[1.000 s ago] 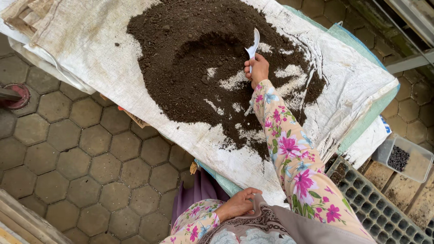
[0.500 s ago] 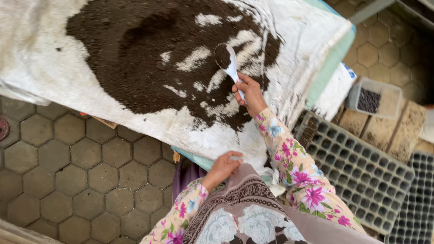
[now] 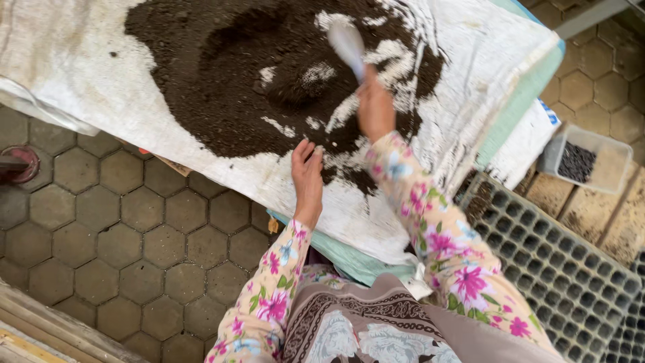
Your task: The person uses a white plastic spoon to scoop dark soil from a large white sack and carefully fills the individual cells of a black plastic seedling tray. The process is repetitive, involving scooping soil and distributing it into the tray's compartments.
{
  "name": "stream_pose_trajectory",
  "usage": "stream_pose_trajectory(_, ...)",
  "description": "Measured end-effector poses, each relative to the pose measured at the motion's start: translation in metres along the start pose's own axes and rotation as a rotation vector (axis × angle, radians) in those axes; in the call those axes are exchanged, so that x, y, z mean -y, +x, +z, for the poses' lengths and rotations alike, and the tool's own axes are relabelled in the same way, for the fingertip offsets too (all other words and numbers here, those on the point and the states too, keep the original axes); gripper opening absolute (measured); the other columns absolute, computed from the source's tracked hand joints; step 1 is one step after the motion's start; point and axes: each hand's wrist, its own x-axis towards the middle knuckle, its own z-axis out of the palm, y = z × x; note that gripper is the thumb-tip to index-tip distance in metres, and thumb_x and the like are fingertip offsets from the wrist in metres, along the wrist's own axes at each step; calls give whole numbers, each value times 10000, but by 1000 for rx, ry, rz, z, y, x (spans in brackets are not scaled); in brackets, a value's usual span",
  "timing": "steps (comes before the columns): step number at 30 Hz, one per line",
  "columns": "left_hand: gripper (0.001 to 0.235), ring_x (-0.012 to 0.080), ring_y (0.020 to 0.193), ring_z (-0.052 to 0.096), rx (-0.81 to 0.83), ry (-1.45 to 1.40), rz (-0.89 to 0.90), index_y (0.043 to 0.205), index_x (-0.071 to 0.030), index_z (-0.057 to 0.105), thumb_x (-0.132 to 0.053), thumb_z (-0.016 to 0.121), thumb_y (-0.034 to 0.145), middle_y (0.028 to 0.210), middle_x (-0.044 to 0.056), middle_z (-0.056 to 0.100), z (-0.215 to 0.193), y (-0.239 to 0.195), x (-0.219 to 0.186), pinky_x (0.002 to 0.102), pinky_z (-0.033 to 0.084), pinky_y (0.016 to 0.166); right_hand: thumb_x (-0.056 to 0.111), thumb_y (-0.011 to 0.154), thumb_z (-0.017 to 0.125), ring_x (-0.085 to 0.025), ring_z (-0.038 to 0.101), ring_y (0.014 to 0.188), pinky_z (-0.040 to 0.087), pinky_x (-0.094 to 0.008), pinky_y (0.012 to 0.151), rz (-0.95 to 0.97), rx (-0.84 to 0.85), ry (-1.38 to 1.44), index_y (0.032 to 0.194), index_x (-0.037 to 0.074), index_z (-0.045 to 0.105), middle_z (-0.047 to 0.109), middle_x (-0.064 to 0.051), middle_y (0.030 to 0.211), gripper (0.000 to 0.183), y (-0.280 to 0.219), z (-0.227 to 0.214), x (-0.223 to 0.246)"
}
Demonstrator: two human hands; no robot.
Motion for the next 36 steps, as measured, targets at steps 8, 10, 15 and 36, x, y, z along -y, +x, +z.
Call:
stream_pose_trajectory(8, 509, 260, 1346, 523, -241, 60, 48, 1461, -55, 433, -207, 584, 999, 1483, 155, 481, -87, 18, 13, 373, 433, 1096, -23, 1027, 489, -271, 629, 671, 523, -417, 549, -87, 2, -401, 1472, 36, 505, 643, -154, 874, 449, 72, 79, -25)
stream_pose_trajectory(10, 487, 257, 1301, 558, -220, 46, 66, 1444, -54, 453, -190, 580, 994, 1440, 153, 529, -89, 27, 4, 364, 464, 1065, -10, 1050, 464, -259, 637, 676, 542, -415, 567, -58, 78, -311, 1475, 42, 499, 655, -149, 884, 429, 60, 102, -6)
stream_pose_trajectory(15, 465, 242, 1276, 579, -118, 41, 110, 1447, -34, 468, -198, 579, 1027, 1409, 172, 568, -67, 67, -44, 349, 489, 1062, 24, 1039, 489, -277, 660, 736, 558, -440, 611, -126, -43, -265, 1451, -50, 502, 684, -212, 946, 419, 61, 119, 20)
stream_pose_trajectory(36, 304, 37, 399, 433, 258, -122, -270, 1252, -31, 546, -265, 514, 1061, 1137, 76, 711, 33, 12, -43, 214, 365, 327, 106, 972, 487, -53, 432, 495, 297, -219, 396, 708, 298, 1033, 1449, 27, 549, 577, 20, 761, 488, -117, -30, 107)
